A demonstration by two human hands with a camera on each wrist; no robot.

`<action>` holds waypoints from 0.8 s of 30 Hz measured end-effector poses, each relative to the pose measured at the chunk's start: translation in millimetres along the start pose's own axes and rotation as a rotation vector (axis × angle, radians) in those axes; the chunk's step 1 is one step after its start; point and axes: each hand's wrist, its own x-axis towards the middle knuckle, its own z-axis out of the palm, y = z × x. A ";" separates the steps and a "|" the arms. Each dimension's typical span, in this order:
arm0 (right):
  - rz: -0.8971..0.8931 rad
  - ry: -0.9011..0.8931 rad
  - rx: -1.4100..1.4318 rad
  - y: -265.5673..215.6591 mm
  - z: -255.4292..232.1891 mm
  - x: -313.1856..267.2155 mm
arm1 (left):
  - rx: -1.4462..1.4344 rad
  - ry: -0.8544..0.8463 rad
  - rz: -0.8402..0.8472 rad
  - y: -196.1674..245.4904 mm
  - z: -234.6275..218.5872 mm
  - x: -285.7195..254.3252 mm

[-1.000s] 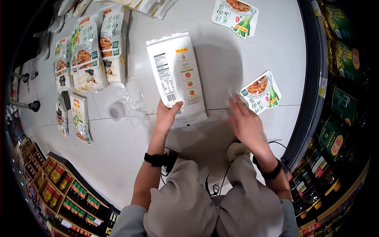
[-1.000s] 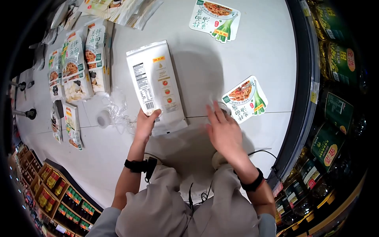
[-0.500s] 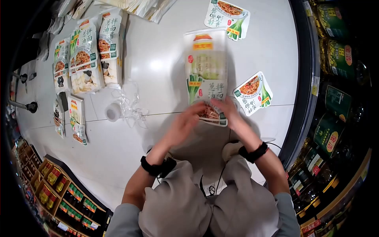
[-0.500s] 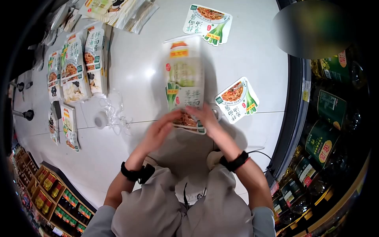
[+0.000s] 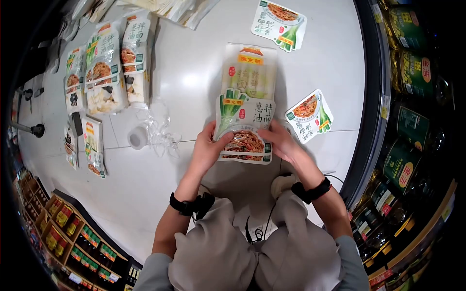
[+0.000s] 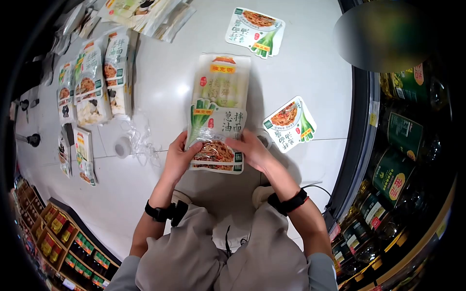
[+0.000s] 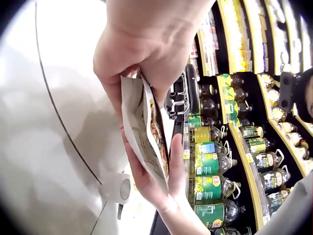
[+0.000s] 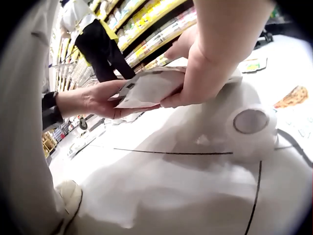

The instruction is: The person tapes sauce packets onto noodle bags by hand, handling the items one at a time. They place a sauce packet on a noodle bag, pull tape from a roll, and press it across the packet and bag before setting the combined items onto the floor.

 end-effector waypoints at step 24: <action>-0.111 -0.777 -1.390 39.2 179.3 49.8 | -0.410 0.453 0.230 -45.8 -191.2 -181.9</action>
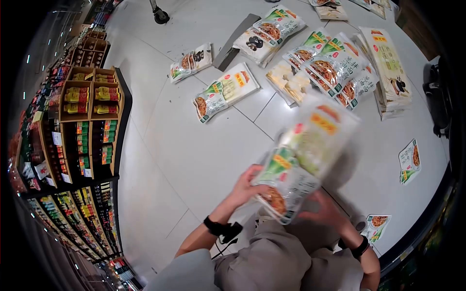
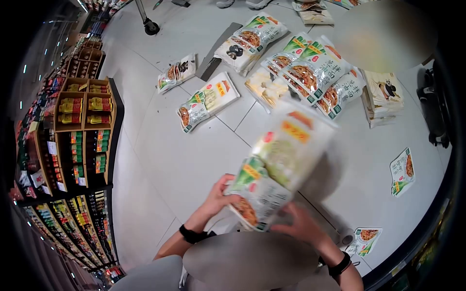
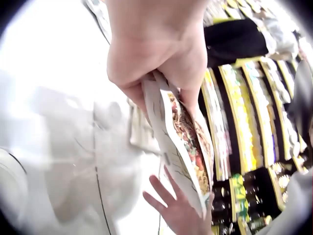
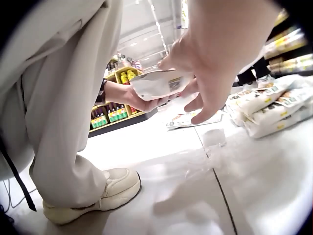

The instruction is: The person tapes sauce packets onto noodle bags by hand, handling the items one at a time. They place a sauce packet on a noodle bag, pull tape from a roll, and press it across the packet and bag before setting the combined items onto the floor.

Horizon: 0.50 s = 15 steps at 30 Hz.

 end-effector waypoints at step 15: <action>0.452 0.564 -0.118 106.3 -36.5 -154.9 | 0.708 0.231 -0.239 -57.0 -259.8 9.5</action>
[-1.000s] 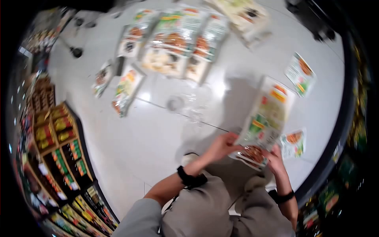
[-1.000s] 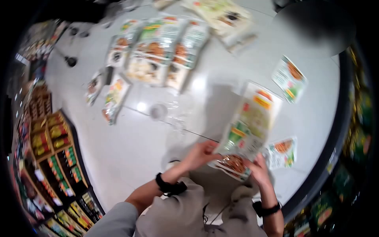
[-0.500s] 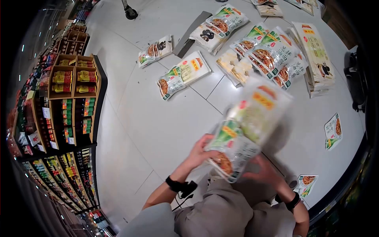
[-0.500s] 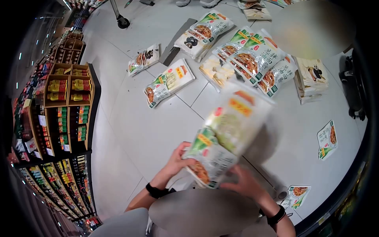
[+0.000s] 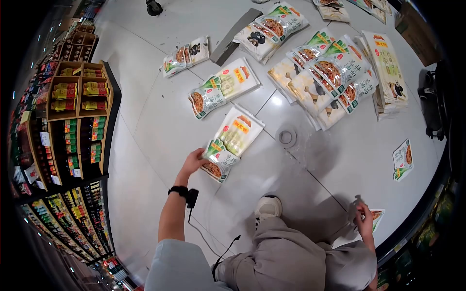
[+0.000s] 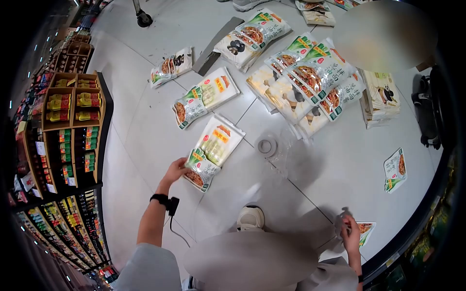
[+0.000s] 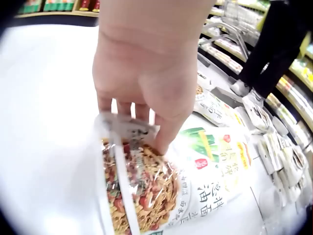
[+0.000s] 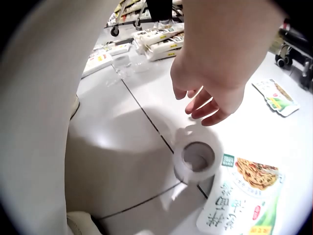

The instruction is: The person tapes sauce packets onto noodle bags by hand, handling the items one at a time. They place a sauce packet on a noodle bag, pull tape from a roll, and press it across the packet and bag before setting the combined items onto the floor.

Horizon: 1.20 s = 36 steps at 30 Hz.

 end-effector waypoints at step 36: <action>-0.109 0.283 -0.216 26.0 11.6 -54.0 | -0.054 0.208 0.325 197.4 -58.7 27.2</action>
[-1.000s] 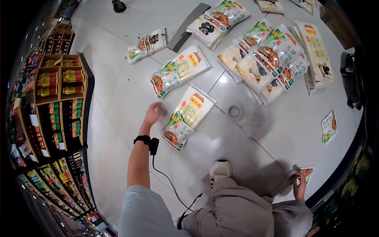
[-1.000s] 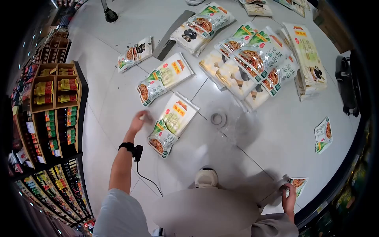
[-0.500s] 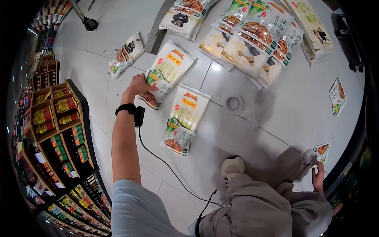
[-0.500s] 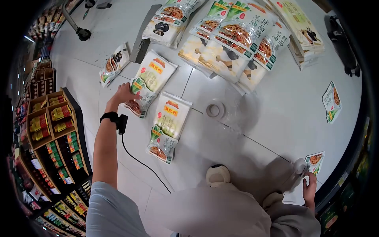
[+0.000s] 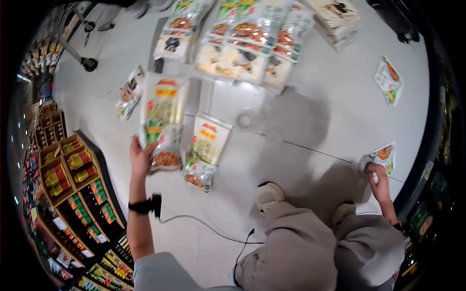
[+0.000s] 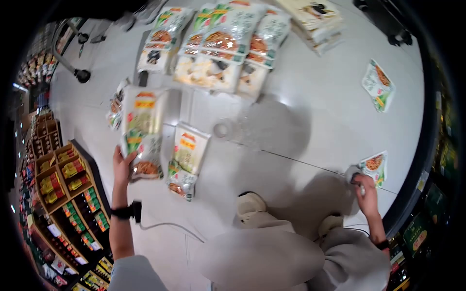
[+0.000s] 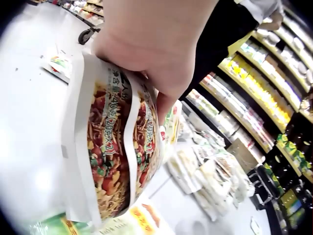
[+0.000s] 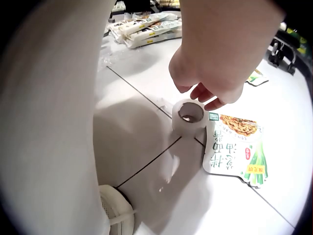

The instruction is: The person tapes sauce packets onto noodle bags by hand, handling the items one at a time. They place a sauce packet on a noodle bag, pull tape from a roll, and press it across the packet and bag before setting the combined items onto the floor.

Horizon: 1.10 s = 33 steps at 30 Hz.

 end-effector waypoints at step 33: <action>0.061 0.216 -0.138 17.4 35.3 -21.4 | 0.575 -0.830 1.145 129.7 409.1 -94.9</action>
